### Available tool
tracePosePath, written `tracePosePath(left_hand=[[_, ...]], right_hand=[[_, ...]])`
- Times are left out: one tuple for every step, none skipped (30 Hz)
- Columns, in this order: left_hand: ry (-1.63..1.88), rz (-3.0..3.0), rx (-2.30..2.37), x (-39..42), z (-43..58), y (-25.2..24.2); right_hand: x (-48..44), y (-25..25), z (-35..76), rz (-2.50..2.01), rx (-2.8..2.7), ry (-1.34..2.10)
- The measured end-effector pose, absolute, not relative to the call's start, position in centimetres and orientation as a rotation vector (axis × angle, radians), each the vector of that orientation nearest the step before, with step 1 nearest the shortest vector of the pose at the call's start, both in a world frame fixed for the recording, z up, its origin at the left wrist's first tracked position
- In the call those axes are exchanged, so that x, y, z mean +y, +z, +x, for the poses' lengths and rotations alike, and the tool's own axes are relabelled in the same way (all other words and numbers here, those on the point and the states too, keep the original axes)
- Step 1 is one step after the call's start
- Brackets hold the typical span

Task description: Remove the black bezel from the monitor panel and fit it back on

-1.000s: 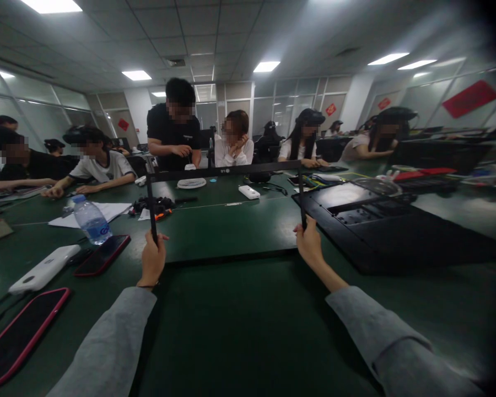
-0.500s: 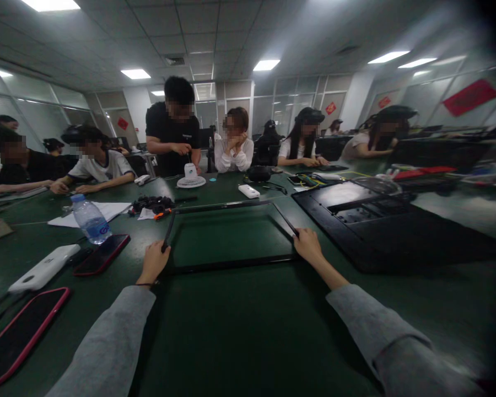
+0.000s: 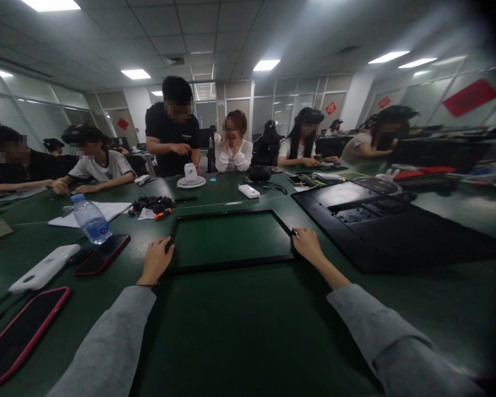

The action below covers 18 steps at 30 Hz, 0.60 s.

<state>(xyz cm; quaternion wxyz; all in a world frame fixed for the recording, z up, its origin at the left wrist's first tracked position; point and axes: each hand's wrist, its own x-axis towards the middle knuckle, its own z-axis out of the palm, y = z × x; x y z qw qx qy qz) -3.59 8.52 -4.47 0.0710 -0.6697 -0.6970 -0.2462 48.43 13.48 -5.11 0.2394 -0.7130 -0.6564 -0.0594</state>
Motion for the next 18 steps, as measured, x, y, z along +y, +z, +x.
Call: tracePosePath(left_hand=[[-0.739, -2.022, -2.096, 8.4, -3.4, -4.3], [-0.737, -2.031, -2.099, 8.3, -3.3, -4.1], [-0.731, -2.045, -2.104, 8.1, -3.0, -3.8], [-0.723, -2.063, -2.11, 7.9, -2.7, -3.6], [-0.712, -2.086, -2.115, 7.7, -2.3, -3.2], [-0.694, -2.116, -2.117, 7.4, -2.0, -2.9], [-0.674, -2.153, -2.113, 7.1, -1.5, -2.5], [-0.652, -2.197, -2.103, 6.7, -1.1, -2.1], [-0.629, -2.247, -2.088, 6.4, -0.6, -1.8], [-0.608, -2.293, -2.077, 6.0, -0.2, -1.4], [-0.585, -2.339, -2.069, 5.6, 0.2, -1.1], [-0.563, -2.379, -2.067, 5.2, 0.6, -0.8], [-0.54, -2.42, -2.066, 4.8, 1.0, -0.5], [-0.515, -2.462, -2.061, 4.5, 1.2, -0.3], [-0.488, -2.503, -2.053, 4.2, 1.5, -0.1], [-0.46, -2.54, -2.043, 3.9, 1.6, 0.0], [-0.433, -2.572, -2.035, 3.6, 1.7, 0.1], [-0.408, -2.599, -2.032, 3.4, 1.7, 0.2]], right_hand=[[13.7, -5.2, 48.5, -1.935, -1.792, -0.157], [13.8, -5.3, 48.7, -1.918, -1.784, -0.151], [13.9, -5.3, 48.8, -1.901, -1.776, -0.143], [14.0, -5.3, 48.9, -1.885, -1.769, -0.132], [14.0, -5.3, 49.1, -1.871, -1.763, -0.12], [14.0, -5.2, 49.3, -1.859, -1.754, -0.113], [14.0, -5.1, 49.6, -1.851, -1.738, -0.118], [13.9, -4.9, 49.9, -1.845, -1.712, -0.138], [13.8, -4.7, 50.3, -1.844, -1.674, -0.173], [13.6, -4.4, 50.8, -1.845, -1.627, -0.218], [13.4, -4.1, 51.4, -1.851, -1.572, -0.269], [13.1, -3.7, 52.0, -1.863, -1.512, -0.316], [12.7, -3.4, 52.8, -1.885, -1.449, -0.357], [12.2, -3.1, 53.6, -1.916, -1.38, -0.39], [11.7, -2.9, 54.5, -1.956, -1.306, -0.414], [11.1, -2.7, 55.4, -1.998, -1.226, -0.434], [10.5, -2.7, 56.4, -2.038, -1.153, -0.455], [9.9, -2.8, 57.5, -2.063, -1.09, -0.48]])
